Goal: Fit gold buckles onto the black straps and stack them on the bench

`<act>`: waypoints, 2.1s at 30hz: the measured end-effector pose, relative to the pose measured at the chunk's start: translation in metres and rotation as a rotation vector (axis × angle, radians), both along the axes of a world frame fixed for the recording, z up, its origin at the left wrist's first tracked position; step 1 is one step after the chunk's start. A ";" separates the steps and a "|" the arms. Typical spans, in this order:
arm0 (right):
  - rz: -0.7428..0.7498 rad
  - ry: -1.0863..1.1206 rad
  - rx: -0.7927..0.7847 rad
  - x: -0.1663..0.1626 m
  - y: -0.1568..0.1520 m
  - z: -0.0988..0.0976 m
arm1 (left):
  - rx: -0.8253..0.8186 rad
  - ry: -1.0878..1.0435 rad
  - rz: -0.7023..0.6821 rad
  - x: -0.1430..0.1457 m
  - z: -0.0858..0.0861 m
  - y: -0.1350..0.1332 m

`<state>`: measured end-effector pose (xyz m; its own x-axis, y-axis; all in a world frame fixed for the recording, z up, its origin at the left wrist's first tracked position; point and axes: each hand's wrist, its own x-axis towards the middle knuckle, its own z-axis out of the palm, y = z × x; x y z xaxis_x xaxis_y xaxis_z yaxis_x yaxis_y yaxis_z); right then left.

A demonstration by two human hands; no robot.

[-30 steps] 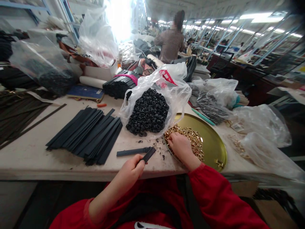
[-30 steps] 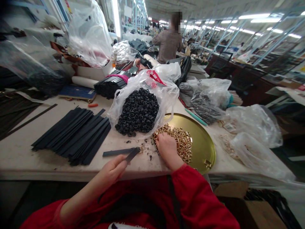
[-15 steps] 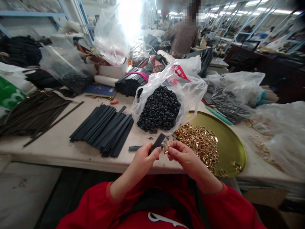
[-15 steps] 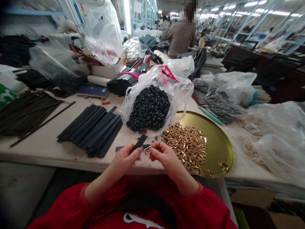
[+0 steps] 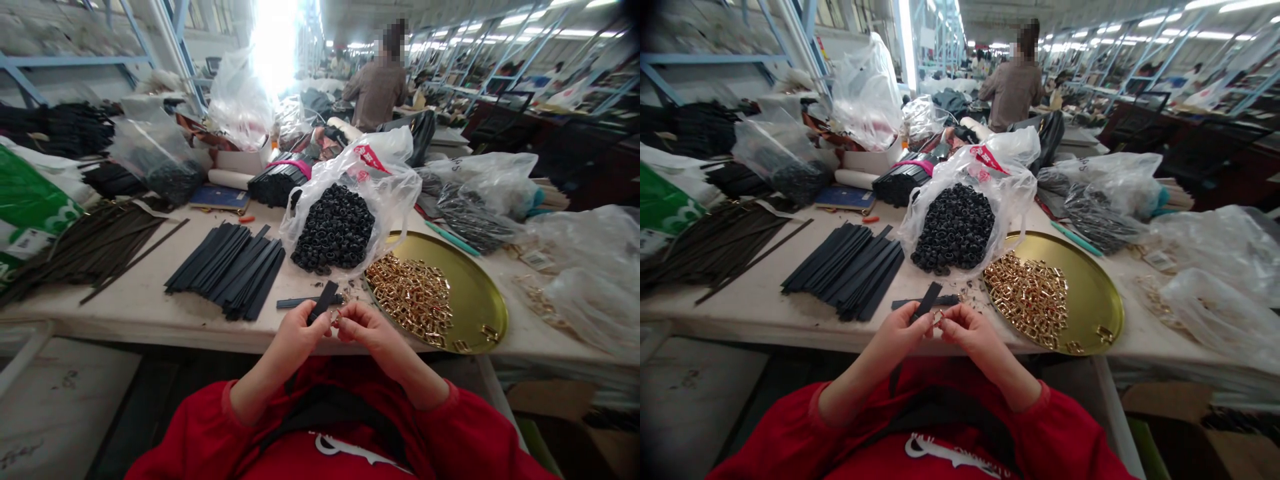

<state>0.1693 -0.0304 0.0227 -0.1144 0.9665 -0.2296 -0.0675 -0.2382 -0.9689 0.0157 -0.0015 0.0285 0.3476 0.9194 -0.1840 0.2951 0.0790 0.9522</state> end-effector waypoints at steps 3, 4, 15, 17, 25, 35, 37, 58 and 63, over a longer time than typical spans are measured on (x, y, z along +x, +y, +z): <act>-0.028 -0.066 0.052 0.001 -0.001 -0.004 | 0.018 -0.013 -0.047 -0.001 0.001 -0.005; -0.027 -0.120 0.089 0.003 -0.001 -0.005 | 0.050 0.006 -0.058 -0.003 0.002 -0.007; 0.027 -0.454 0.371 -0.001 -0.001 -0.003 | 0.090 0.031 -0.119 -0.006 -0.002 -0.003; 0.065 -0.320 0.240 -0.003 -0.002 -0.006 | 0.053 0.000 -0.145 -0.005 -0.005 -0.003; 0.094 0.246 -0.096 -0.005 -0.006 -0.016 | 0.059 0.075 -0.064 -0.004 -0.013 0.001; -0.359 0.452 -0.225 -0.005 0.005 -0.029 | 0.095 0.203 -0.182 -0.020 -0.021 0.000; -0.345 0.513 -0.276 -0.012 0.003 -0.030 | 0.122 0.212 -0.244 -0.018 -0.017 -0.001; -0.265 -0.267 0.147 -0.022 -0.002 -0.042 | -0.419 -0.147 -0.094 -0.002 -0.032 0.003; -0.292 -0.573 0.410 -0.018 -0.005 -0.048 | -0.337 -0.103 -0.065 0.000 -0.033 0.002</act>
<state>0.1517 -0.0351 -0.0250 0.1879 0.9599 0.2080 0.4678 0.0987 -0.8783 0.0156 0.0008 -0.0044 0.4356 0.7887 -0.4338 0.2132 0.3778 0.9010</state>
